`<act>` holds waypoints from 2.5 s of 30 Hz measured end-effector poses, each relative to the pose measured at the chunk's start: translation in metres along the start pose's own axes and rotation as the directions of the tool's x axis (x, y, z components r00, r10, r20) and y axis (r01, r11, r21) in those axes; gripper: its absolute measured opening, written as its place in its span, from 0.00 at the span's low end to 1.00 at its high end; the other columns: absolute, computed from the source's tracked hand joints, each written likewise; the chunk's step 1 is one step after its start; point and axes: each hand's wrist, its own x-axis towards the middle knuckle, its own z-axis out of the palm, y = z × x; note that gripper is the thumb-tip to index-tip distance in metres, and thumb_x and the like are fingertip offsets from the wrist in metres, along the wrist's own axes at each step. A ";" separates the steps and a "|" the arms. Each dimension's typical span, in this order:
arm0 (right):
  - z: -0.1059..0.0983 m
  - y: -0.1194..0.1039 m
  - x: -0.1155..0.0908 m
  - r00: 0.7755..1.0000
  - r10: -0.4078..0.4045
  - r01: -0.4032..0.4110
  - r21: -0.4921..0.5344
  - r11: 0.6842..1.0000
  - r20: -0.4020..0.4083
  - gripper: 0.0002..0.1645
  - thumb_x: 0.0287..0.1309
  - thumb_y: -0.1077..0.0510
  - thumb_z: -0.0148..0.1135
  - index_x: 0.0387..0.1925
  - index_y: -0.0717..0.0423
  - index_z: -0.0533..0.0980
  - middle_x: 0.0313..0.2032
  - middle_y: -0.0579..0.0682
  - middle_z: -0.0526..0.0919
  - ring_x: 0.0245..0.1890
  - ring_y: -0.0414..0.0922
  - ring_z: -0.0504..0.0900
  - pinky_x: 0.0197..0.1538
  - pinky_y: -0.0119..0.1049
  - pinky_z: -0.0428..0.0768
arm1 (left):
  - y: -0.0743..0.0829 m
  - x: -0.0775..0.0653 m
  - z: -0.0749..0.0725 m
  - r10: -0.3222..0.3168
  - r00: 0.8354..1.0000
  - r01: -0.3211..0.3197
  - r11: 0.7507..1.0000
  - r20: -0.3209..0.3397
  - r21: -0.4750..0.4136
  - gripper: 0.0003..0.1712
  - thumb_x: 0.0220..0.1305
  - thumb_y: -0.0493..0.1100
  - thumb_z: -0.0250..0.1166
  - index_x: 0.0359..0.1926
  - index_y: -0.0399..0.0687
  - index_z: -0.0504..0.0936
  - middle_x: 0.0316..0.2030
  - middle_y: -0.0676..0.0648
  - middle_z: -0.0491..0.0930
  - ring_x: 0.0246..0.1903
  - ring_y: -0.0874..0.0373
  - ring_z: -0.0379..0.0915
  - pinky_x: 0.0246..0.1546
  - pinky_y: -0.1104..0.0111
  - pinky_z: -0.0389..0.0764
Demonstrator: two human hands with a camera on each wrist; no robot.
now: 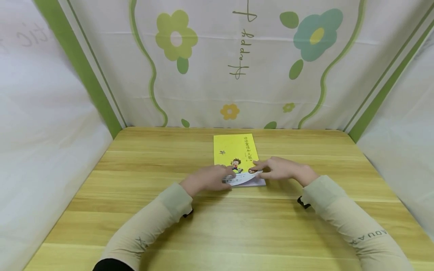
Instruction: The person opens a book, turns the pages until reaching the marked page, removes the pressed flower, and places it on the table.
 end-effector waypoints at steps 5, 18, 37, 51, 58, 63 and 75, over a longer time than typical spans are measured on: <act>0.000 -0.001 0.000 0.999 0.006 -0.006 0.013 1.000 -0.032 0.28 0.77 0.39 0.50 0.66 0.48 0.79 0.71 0.60 0.69 0.68 0.61 0.71 0.70 0.61 0.64 | 0.005 0.002 0.000 -0.006 1.000 0.006 1.000 -0.016 -0.007 0.29 0.72 0.53 0.66 0.69 0.49 0.77 0.68 0.45 0.74 0.55 0.57 0.77 0.56 0.63 0.78; 0.001 -0.002 0.004 0.995 0.042 -0.040 0.026 0.999 -0.088 0.28 0.80 0.41 0.46 0.59 0.53 0.83 0.66 0.62 0.75 0.67 0.63 0.71 0.69 0.59 0.67 | 0.029 0.019 -0.003 -0.082 0.995 0.080 0.995 -0.053 -0.054 0.15 0.73 0.51 0.65 0.30 0.48 0.79 0.21 0.54 0.73 0.19 0.63 0.65 0.22 0.73 0.69; 0.004 -0.002 -0.001 0.991 0.036 -0.027 0.069 0.997 -0.131 0.29 0.79 0.42 0.49 0.64 0.56 0.79 0.68 0.62 0.72 0.69 0.62 0.69 0.69 0.60 0.66 | 0.036 0.030 0.003 -0.163 0.975 0.163 0.987 -0.148 -0.013 0.22 0.75 0.51 0.63 0.22 0.48 0.77 0.17 0.53 0.70 0.16 0.63 0.63 0.19 0.72 0.66; 0.001 0.003 -0.002 0.999 0.013 -0.012 0.037 0.999 -0.040 0.34 0.70 0.37 0.60 0.66 0.54 0.78 0.70 0.60 0.71 0.70 0.63 0.68 0.70 0.61 0.65 | 0.030 0.028 0.004 -0.097 0.986 0.099 0.995 -0.138 0.010 0.20 0.62 0.57 0.75 0.27 0.48 0.83 0.20 0.55 0.76 0.20 0.63 0.66 0.25 0.72 0.71; 0.003 0.002 -0.003 0.999 0.035 -0.035 0.031 0.999 -0.009 0.38 0.59 0.40 0.73 0.66 0.53 0.78 0.71 0.60 0.68 0.71 0.63 0.65 0.70 0.60 0.65 | 0.029 0.026 0.002 -0.101 0.987 0.104 0.994 -0.124 0.015 0.19 0.55 0.54 0.79 0.37 0.44 0.90 0.28 0.54 0.83 0.25 0.63 0.71 0.29 0.72 0.75; 0.004 0.001 -0.003 1.000 0.026 -0.026 -0.014 1.000 0.000 0.39 0.54 0.48 0.78 0.67 0.51 0.77 0.72 0.60 0.67 0.72 0.63 0.63 0.70 0.60 0.65 | 0.029 0.024 0.001 -0.106 0.989 0.106 0.994 -0.106 -0.009 0.18 0.53 0.51 0.82 0.38 0.44 0.90 0.29 0.55 0.81 0.26 0.62 0.68 0.29 0.71 0.72; -0.004 0.001 -0.002 0.999 0.039 -0.041 0.070 0.997 0.029 0.30 0.64 0.50 0.65 0.66 0.53 0.78 0.71 0.61 0.69 0.20 0.38 0.61 0.46 0.42 0.74 | 0.027 0.024 0.001 -0.086 0.989 0.088 0.996 -0.120 0.010 0.20 0.56 0.57 0.79 0.31 0.46 0.86 0.20 0.56 0.71 0.20 0.64 0.59 0.22 0.73 0.61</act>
